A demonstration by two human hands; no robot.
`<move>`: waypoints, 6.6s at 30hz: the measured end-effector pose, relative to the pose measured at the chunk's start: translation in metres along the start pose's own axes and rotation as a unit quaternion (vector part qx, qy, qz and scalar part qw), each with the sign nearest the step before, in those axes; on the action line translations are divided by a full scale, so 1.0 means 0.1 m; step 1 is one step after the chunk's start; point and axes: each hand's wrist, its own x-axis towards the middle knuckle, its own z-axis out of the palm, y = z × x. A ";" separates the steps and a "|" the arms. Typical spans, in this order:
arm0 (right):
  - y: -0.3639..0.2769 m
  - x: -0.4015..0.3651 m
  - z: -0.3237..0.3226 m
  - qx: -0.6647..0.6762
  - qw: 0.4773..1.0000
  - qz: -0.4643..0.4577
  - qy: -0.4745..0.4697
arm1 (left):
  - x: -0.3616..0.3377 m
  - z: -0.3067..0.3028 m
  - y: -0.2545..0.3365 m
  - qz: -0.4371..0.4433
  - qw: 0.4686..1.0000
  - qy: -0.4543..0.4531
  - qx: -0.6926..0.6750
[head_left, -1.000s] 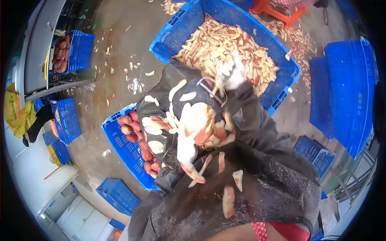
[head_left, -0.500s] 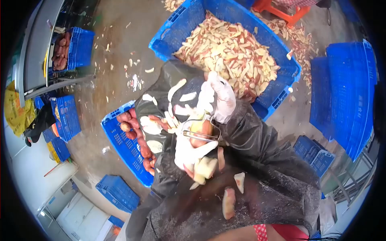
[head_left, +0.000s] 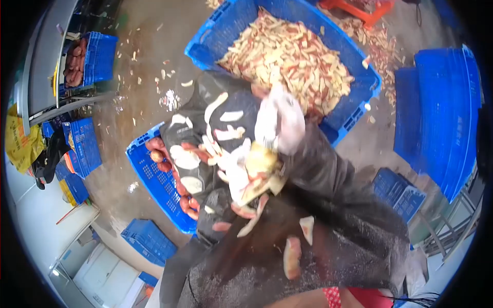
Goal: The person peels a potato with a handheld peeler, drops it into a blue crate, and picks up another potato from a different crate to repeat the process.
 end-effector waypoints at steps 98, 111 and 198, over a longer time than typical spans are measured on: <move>0.06 0.73 -0.28 0.335 0.931 0.097 -0.108 | 0.15 -0.21 -0.33 -0.135 0.880 0.007 -0.455; -0.04 0.66 -0.14 0.353 0.927 0.120 -0.031 | -0.01 -0.09 -0.22 -0.157 0.832 0.090 -0.525; -1.02 0.33 0.79 0.193 0.970 0.107 -0.098 | 0.39 -0.70 0.67 0.176 0.975 0.030 0.133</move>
